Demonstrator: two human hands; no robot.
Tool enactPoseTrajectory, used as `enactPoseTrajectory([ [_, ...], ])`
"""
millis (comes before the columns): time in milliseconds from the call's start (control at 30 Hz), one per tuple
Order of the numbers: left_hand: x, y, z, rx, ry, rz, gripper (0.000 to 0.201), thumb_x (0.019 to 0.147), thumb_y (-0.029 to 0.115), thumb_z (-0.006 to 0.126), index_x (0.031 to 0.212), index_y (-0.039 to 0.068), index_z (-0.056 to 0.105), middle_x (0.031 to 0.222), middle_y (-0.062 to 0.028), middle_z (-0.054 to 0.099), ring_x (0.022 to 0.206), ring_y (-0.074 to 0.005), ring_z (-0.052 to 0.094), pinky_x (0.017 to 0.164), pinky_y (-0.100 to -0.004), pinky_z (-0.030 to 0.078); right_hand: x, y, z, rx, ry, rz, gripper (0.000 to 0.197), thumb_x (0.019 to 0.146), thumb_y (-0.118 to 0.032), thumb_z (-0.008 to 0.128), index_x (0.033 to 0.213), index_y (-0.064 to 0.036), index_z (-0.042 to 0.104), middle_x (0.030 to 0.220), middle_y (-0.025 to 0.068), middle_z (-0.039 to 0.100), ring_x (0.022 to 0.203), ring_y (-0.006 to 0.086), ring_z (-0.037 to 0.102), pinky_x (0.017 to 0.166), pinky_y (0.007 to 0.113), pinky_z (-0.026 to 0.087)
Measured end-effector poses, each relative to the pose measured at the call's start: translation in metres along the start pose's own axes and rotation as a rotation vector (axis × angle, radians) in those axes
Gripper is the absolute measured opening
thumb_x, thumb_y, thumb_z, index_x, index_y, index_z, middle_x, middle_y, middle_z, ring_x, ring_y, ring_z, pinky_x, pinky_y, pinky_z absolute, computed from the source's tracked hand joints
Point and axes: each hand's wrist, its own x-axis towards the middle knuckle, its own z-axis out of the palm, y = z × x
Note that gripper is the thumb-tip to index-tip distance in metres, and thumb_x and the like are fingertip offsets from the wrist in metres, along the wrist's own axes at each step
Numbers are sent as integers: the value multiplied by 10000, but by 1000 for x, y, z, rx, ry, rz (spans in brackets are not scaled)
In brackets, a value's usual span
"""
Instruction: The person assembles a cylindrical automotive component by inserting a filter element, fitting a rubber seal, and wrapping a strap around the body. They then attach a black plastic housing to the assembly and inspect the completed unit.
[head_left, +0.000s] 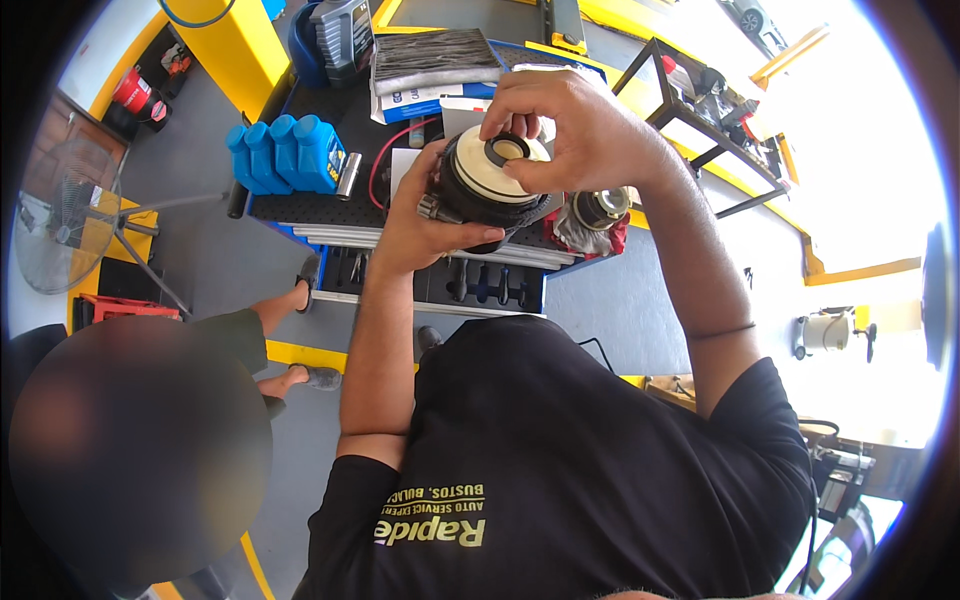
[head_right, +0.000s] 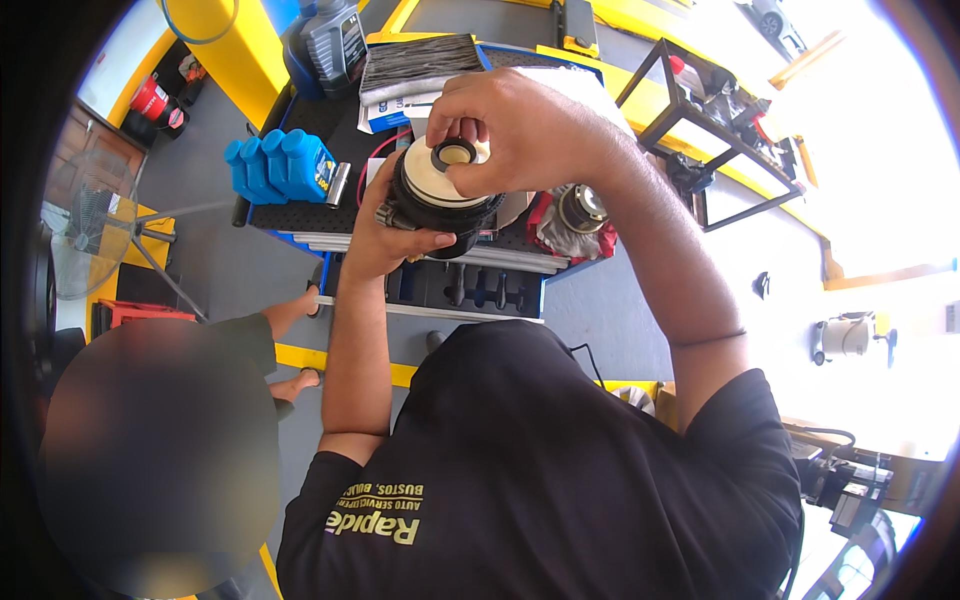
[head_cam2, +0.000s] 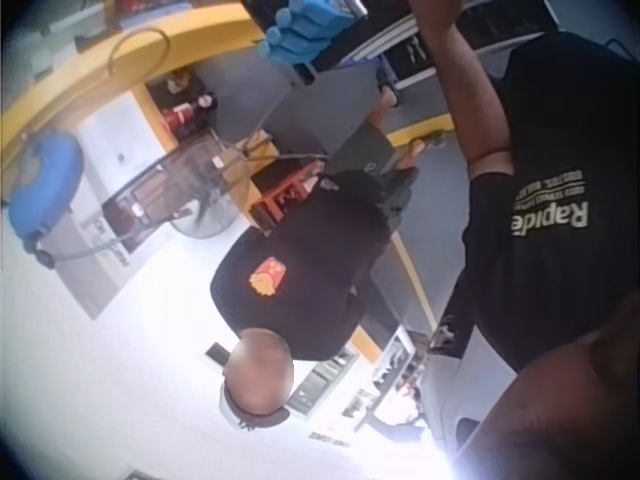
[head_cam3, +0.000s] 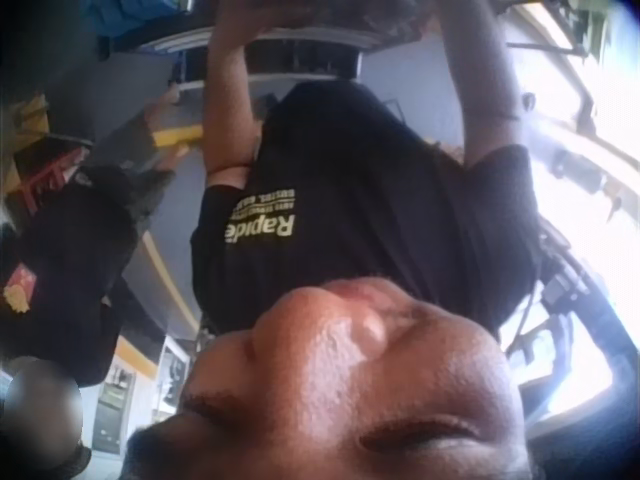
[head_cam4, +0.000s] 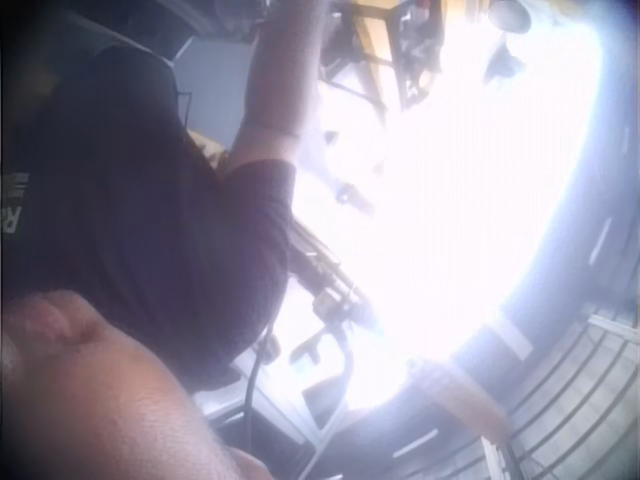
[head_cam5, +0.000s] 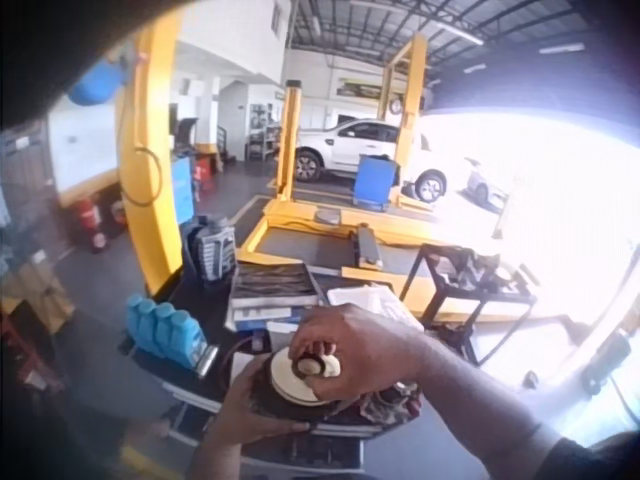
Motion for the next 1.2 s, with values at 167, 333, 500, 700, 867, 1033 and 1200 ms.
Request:
enactPoseTrajectory([
  [167, -3, -1, 4, -7, 53, -33, 1048, 612, 1, 1021, 1502, 14, 469, 1399, -108, 618, 1302, -207, 603, 1116, -379, 506, -7, -1, 6, -8, 97, -42, 279, 786, -178, 789, 1023, -32, 768, 942, 102, 703, 862, 233, 729, 776, 351, 587],
  [333, 2, -1, 5, -25, -17, -69, 1000, 613, -32, 993, 1476, 11, 489, 1367, -113, 652, 1256, -223, 665, 1096, -383, 550, -37, 15, -8, 28, 159, -5, 372, 881, -177, 818, 1213, -33, 732, 1156, 100, 735, 986, 211, 720, 858, 352, 580],
  [500, 0, -3, 2, -18, 10, -48, 998, 615, -22, 994, 1476, -1, 489, 1366, -117, 659, 1258, -221, 667, 1097, -385, 561, -117, 50, -12, 78, 275, 364, 344, 923, -167, 780, 1229, -26, 713, 1157, 95, 710, 1024, 182, 688, 891, 352, 550],
  [700, -3, -2, -3, 12, 37, -51, 1003, 635, 1, 996, 1492, -1, 475, 1357, -128, 666, 1256, -222, 671, 1103, -392, 562, -191, 79, 44, -294, 160, 732, 632, 779, -288, 884, 1342, -81, 685, 1294, 144, 630, 1205, 324, 637, 1045, 445, 534],
  [867, -2, 3, 0, 73, 26, -70, 949, 645, 41, 1005, 1454, 0, 510, 1324, -126, 683, 1230, -219, 684, 1094, -378, 558, -195, 80, 66, -272, 206, 650, 733, 742, -305, 882, 1403, -90, 650, 1325, 144, 620, 1295, 339, 598, 1100, 462, 511],
  [1033, -3, 7, 4, 51, 42, -93, 946, 650, 33, 997, 1459, -7, 507, 1326, -134, 683, 1229, -219, 684, 1087, -377, 560, -189, 93, 66, -174, 222, 750, 716, 741, -312, 885, 1387, -91, 670, 1275, 138, 678, 1232, 328, 651, 1084, 437, 532],
  [1200, 0, 6, 4, 83, 21, -62, 967, 649, 29, 993, 1479, -3, 498, 1333, -133, 683, 1235, -222, 682, 1093, -383, 558, -200, 122, 63, -87, 268, 842, 717, 740, -389, 916, 1351, -70, 718, 1153, 141, 757, 1085, 284, 742, 966, 408, 589],
])
